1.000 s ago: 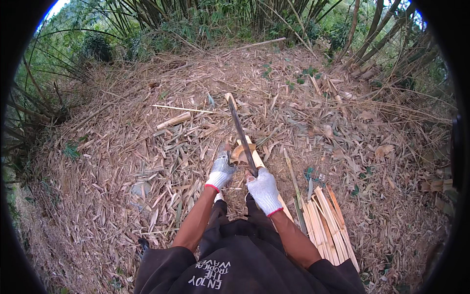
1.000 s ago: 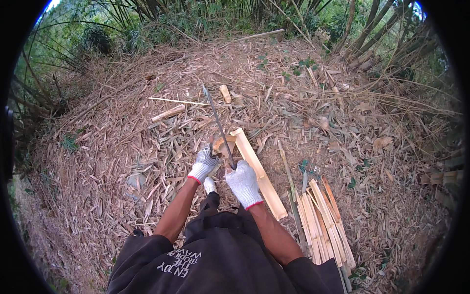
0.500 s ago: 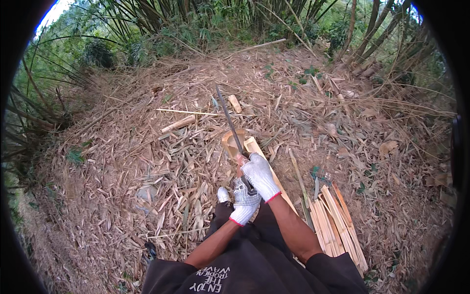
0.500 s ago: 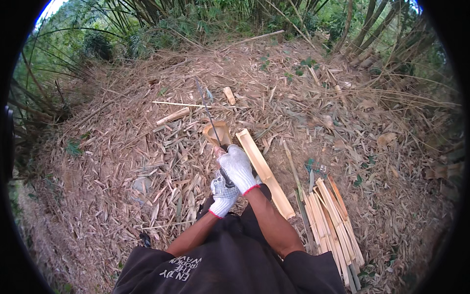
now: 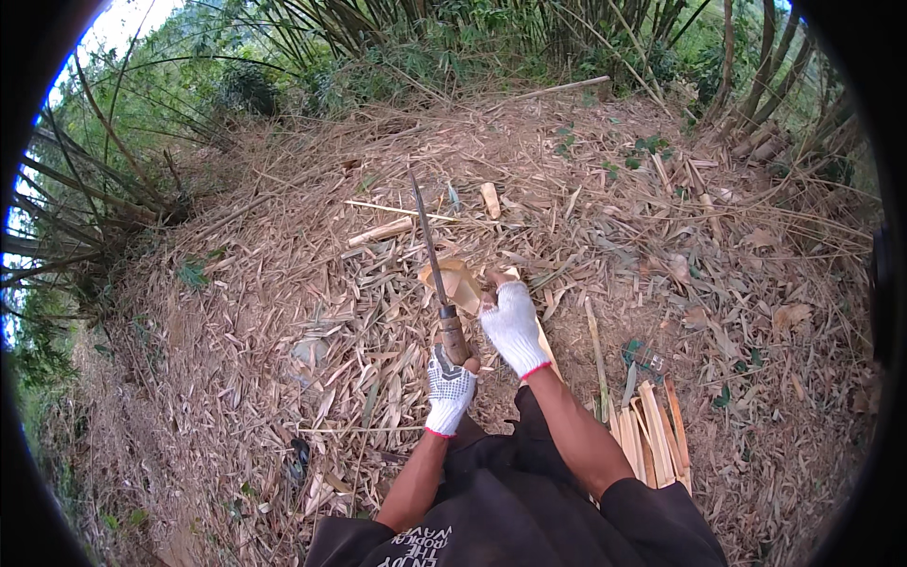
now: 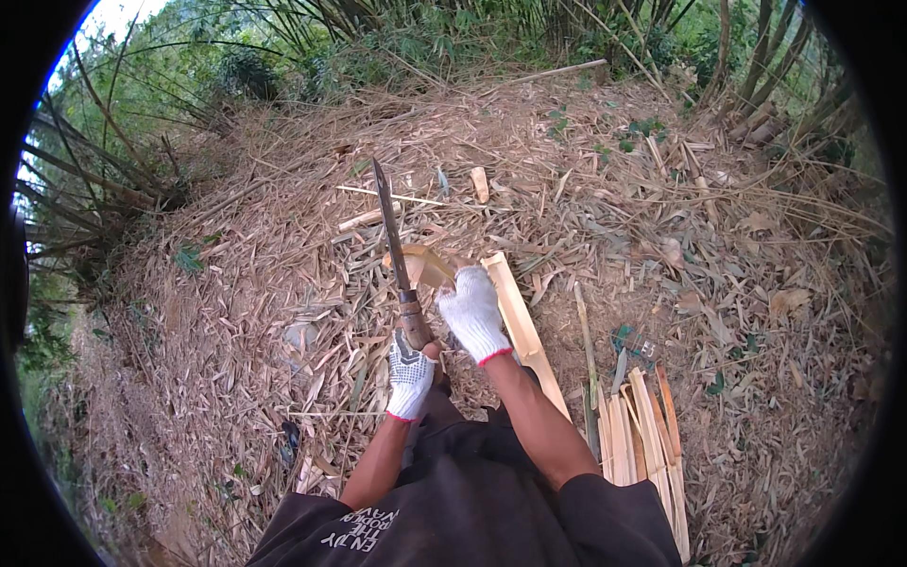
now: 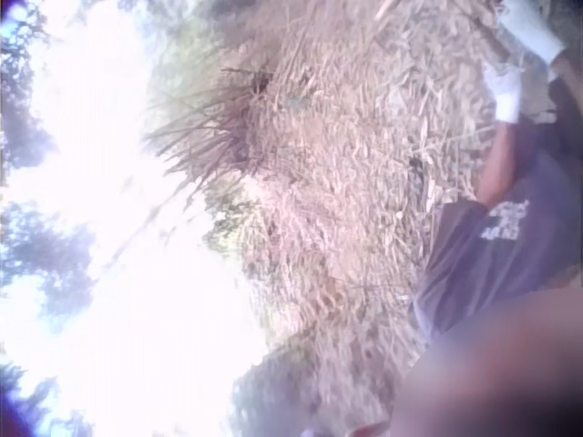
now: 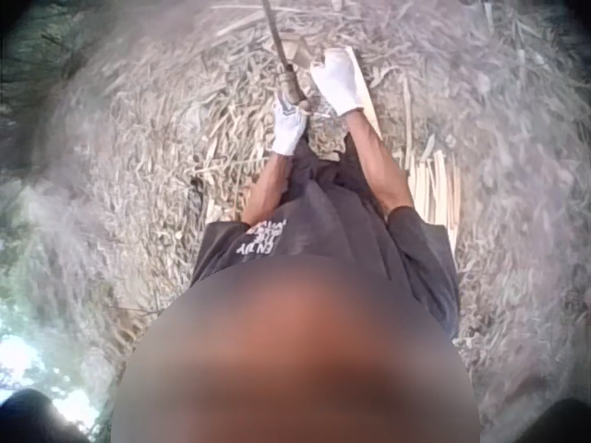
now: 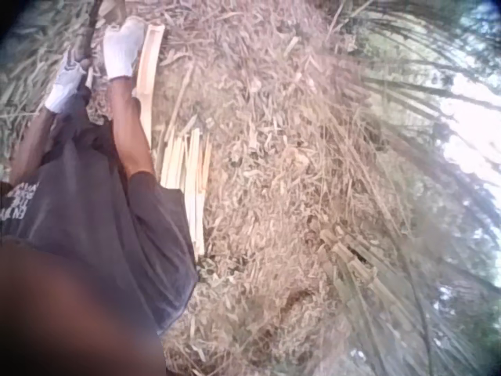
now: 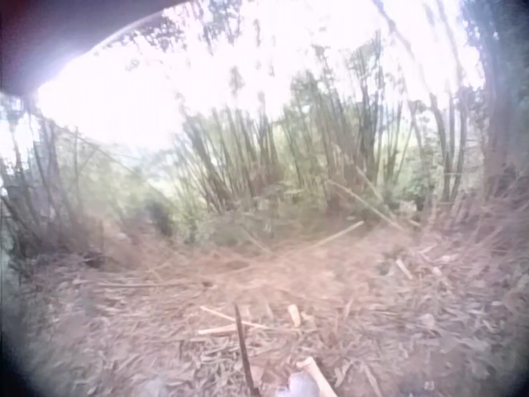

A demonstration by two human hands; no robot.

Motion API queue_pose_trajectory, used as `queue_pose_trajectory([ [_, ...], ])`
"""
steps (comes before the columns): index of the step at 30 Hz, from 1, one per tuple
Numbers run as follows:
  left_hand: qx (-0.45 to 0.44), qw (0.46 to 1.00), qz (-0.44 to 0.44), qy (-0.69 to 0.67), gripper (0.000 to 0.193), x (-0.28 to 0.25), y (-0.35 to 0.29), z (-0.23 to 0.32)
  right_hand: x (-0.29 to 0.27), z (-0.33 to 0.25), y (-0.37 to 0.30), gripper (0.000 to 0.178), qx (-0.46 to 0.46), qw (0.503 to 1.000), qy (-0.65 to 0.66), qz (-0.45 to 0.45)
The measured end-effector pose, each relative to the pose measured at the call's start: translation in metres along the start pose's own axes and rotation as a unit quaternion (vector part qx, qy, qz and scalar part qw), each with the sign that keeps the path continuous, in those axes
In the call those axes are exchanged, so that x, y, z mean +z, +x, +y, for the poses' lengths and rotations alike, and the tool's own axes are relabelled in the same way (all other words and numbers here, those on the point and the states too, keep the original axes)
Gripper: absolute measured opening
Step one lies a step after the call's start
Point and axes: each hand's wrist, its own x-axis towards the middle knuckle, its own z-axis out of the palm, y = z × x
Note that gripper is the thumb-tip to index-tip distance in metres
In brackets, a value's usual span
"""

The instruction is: The person uses a machete to split long bamboo stalks into thin strips. They repeatedly position the bamboo on the ground, strike it with the blade to split it, and then gather the resulting strips into a pile.

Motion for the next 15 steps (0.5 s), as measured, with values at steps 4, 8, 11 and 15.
queue_pose_trajectory([
  [4, 0.000, 0.999, 0.005, 0.033, 0.038, 0.000, -0.007, 0.024, -0.008, -0.002, 0.038, 0.062, -0.069, 0.993, -0.006, -0.092],
  [8, 0.026, 0.996, -0.012, 0.089, 0.036, -0.007, -0.013, 0.024, -0.001, 0.000, 0.042, 0.039, -0.072, 0.985, -0.063, -0.141],
  [11, 0.004, 0.998, -0.026, 0.054, 0.036, -0.015, -0.009, 0.003, 0.006, -0.005, 0.034, 0.033, -0.095, 0.986, -0.077, -0.115],
  [15, 0.009, 0.999, -0.043, -0.009, 0.036, -0.024, 0.003, -0.026, 0.020, -0.012, 0.030, 0.032, -0.113, 0.988, -0.072, -0.076],
])
